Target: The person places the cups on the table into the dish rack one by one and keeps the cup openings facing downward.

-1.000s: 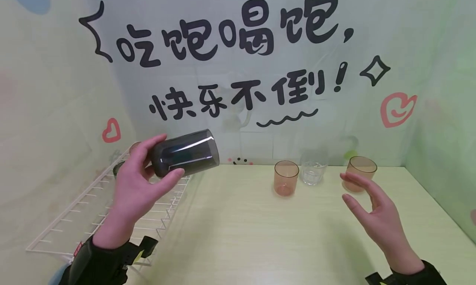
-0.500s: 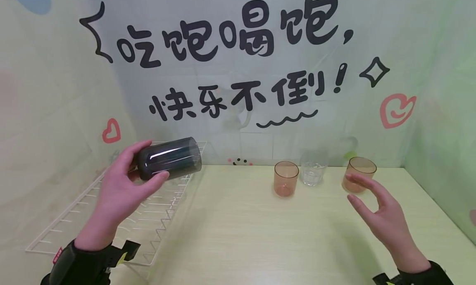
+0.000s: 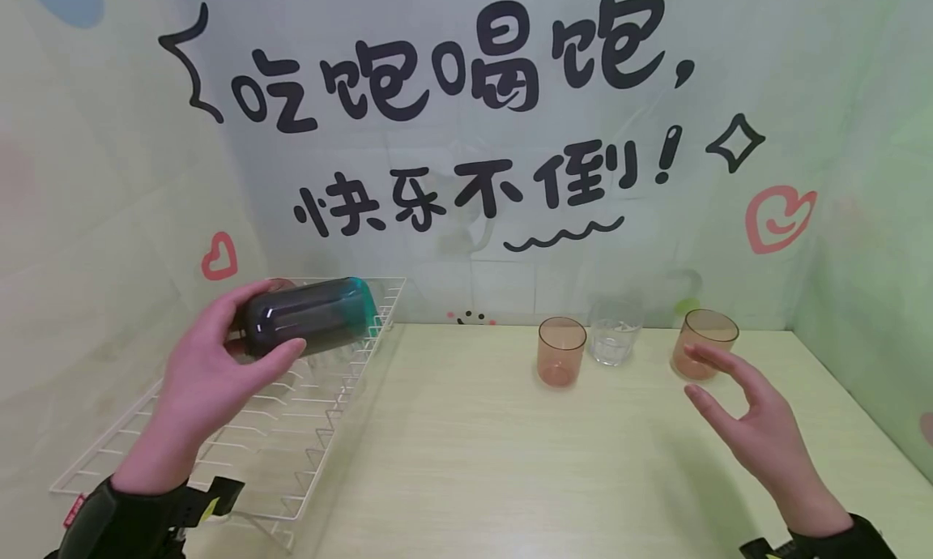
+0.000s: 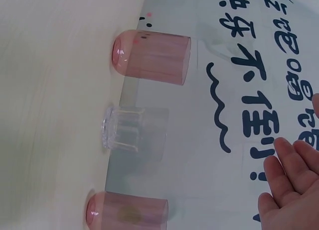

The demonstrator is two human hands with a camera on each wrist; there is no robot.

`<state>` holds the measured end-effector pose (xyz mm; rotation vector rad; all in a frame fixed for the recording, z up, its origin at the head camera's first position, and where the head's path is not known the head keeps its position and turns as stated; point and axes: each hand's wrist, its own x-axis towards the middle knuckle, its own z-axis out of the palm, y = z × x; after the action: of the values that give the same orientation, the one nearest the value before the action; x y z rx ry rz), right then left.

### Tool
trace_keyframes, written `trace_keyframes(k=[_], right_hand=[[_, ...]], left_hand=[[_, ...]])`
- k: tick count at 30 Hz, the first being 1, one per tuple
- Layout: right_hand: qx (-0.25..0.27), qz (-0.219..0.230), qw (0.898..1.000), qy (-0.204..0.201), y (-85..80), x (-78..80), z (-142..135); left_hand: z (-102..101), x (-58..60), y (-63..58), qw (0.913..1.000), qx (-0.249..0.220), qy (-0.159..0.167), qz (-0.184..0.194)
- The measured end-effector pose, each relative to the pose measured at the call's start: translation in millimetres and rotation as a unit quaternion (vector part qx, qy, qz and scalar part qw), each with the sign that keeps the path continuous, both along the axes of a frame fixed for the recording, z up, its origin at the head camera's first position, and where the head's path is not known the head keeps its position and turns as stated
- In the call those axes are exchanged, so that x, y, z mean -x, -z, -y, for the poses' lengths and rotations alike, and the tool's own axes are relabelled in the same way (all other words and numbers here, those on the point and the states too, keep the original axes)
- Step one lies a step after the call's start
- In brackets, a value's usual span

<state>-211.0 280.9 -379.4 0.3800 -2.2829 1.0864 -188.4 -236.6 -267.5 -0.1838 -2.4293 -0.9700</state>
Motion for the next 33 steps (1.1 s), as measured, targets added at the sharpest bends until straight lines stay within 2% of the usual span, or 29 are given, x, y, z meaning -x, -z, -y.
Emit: trace_keyframes(k=[6,13,21,33], right_hand=[[-0.012,-0.001,1.0,0.005,0.8,0.6,-2],[-0.021,-0.003,1.0,0.01,3.6,3.2,-6],[-0.028,-0.012,0.999,0.01,4.7,5.7,-9],[-0.036,0.0,0.999,0.026,4.1,6.4,-14]], left_hand=[[10,-2.0,0.1,0.9998,0.015,-0.008,0.012],[25,0.4,-0.9,0.9972,0.064,-0.02,0.033],[40,2.4,1.9,0.9935,0.092,-0.022,0.063],[62,15.8,4.8,0.9796,0.163,-0.012,0.116]])
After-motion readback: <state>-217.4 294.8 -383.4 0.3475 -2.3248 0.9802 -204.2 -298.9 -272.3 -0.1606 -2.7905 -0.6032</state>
